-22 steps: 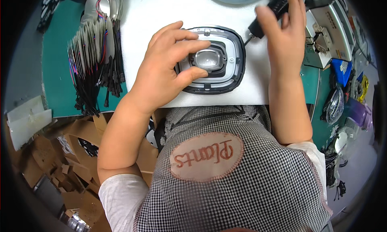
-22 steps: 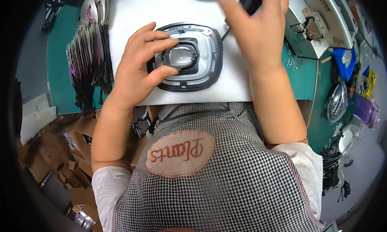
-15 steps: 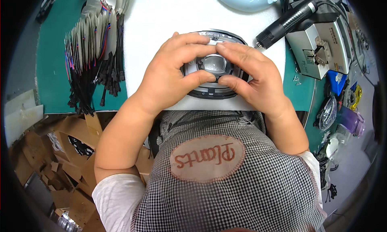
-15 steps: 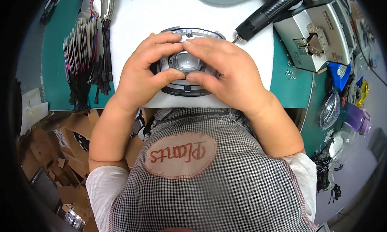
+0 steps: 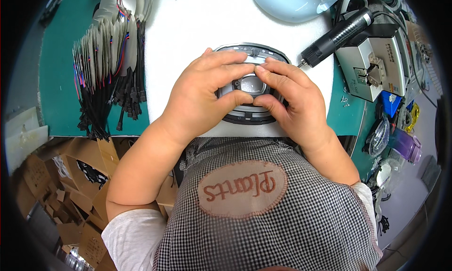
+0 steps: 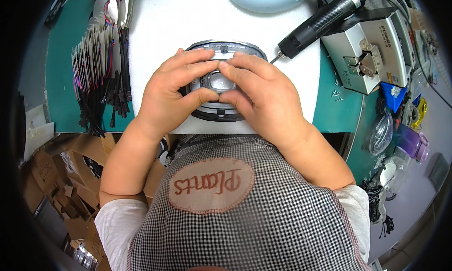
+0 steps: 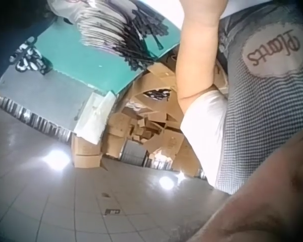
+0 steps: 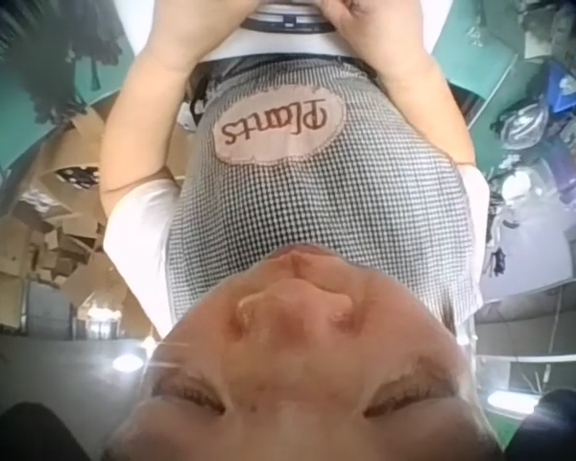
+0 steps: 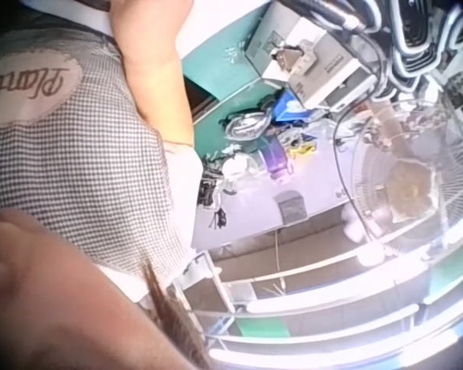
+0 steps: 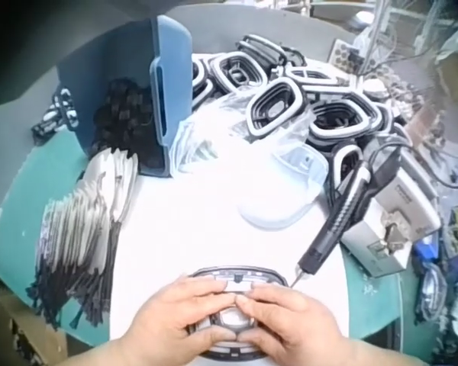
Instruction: The person assembles electronic and plastic parts by hand, securing a metal plate and wiring harness to a plastic housing with screws using an electric screwdriver.
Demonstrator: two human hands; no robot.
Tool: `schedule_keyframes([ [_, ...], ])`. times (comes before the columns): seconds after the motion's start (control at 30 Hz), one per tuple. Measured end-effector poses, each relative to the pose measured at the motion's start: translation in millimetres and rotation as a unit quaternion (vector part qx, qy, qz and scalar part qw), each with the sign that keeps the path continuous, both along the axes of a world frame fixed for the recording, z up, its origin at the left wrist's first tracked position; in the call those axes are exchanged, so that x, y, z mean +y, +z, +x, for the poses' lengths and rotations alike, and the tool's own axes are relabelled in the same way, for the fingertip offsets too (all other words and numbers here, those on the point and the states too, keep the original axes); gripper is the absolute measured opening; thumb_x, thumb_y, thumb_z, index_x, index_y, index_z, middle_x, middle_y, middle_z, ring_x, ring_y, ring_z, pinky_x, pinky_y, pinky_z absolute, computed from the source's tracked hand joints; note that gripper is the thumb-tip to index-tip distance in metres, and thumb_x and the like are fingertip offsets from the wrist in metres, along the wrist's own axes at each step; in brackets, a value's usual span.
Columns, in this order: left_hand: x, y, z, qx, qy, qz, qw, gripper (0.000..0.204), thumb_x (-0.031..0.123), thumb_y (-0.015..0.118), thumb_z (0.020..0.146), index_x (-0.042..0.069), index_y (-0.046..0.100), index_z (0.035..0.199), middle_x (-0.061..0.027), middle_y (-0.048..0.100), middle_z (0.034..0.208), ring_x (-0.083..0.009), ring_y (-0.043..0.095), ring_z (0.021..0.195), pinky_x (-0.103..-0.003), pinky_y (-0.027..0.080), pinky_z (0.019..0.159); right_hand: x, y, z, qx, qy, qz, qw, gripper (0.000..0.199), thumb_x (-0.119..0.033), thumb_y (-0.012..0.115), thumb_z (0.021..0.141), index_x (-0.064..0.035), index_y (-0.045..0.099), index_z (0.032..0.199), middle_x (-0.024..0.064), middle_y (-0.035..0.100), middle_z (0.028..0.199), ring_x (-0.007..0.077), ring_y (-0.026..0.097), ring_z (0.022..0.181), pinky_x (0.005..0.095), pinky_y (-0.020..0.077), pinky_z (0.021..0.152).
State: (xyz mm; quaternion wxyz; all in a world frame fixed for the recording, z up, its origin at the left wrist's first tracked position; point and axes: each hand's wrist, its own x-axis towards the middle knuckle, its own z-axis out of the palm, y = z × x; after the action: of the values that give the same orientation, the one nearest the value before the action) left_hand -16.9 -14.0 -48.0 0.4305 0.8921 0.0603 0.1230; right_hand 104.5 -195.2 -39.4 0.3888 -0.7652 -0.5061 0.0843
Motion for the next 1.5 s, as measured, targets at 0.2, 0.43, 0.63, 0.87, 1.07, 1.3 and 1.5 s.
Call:
schedule_keyframes([
  [0.2,-5.8,-0.3,-5.9,-0.036,0.016,0.008,0.999,0.047,0.017,0.082,0.074,0.010,0.069,0.119,-0.0099,0.064,0.128,-0.0286,0.058,0.122,-0.050,0.036,0.113,-3.5,2.7,2.4,-0.007,0.021,0.009,1.000,0.050,-0.011,0.084,0.069,-0.0051,0.069,0.116,0.0159,0.065,0.121,0.0339,0.065,0.108,0.0386,0.0550,0.090],
  [0.43,3.5,30.5,-21.0,-0.100,0.046,-0.001,0.994,0.056,0.023,0.085,0.071,0.006,0.068,0.122,-0.0128,0.062,0.132,-0.0309,0.055,0.126,-0.045,0.039,0.111,-27.1,7.0,39.9,0.068,-0.164,0.179,0.968,0.057,-0.009,0.071,0.088,0.0033,0.049,0.139,0.0168,0.048,0.146,0.0284,0.046,0.134,0.0423,0.0350,0.114],
  [0.63,78.4,76.7,-57.1,-0.213,0.222,0.166,0.937,0.035,0.011,0.082,0.073,0.007,0.072,0.107,-0.0109,0.069,0.114,-0.0287,0.064,0.103,-0.038,0.051,0.090,-11.0,-6.9,35.5,0.248,-0.235,0.242,0.908,0.076,-0.005,0.059,0.093,0.0048,0.016,0.155,0.0184,0.015,0.163,0.0297,0.019,0.150,0.0446,0.0142,0.122],
  [0.87,188.0,98.8,-90.8,-0.102,0.408,0.163,0.892,0.027,0.022,0.069,0.090,0.007,0.072,0.111,-0.0108,0.070,0.108,-0.0248,0.065,0.104,-0.034,0.049,0.093,2.3,-12.4,35.6,0.268,-0.290,0.281,0.875,0.078,-0.003,0.058,0.094,0.0014,0.011,0.156,0.0212,0.016,0.161,0.0296,0.020,0.149,0.0410,0.0167,0.121],
  [1.07,212.8,100.3,-119.6,0.045,0.402,0.132,0.905,0.037,0.030,0.071,0.090,0.008,0.069,0.119,-0.0134,0.068,0.117,-0.0261,0.064,0.108,-0.036,0.050,0.093,-3.3,-15.8,41.4,0.355,-0.359,0.247,0.827,0.071,-0.004,0.066,0.092,-0.0107,0.026,0.150,0.0106,0.052,0.133,0.0181,0.056,0.114,0.0234,0.0454,0.086],
  [1.3,226.6,71.1,-147.9,0.307,0.437,0.112,0.838,0.095,0.068,0.066,0.081,-0.003,0.048,0.142,-0.0210,0.059,0.136,-0.0329,0.056,0.128,-0.040,0.046,0.103,0.4,-26.0,58.7,0.359,-0.280,0.307,0.836,0.052,-0.006,0.062,0.096,-0.0049,0.039,0.143,0.0088,0.061,0.109,0.0184,0.061,0.098,0.0308,0.0485,0.090],
  [1.5,213.6,62.0,-114.3,0.366,0.420,0.171,0.813,0.112,0.082,0.058,0.076,-0.005,0.042,0.145,-0.0250,0.056,0.138,-0.0335,0.054,0.130,-0.041,0.043,0.107,-9.9,9.7,54.5,0.346,-0.272,0.365,0.820,0.048,-0.008,0.058,0.094,-0.0029,0.043,0.139,0.0072,0.057,0.108,0.0159,0.056,0.092,0.0303,0.0469,0.086],
])
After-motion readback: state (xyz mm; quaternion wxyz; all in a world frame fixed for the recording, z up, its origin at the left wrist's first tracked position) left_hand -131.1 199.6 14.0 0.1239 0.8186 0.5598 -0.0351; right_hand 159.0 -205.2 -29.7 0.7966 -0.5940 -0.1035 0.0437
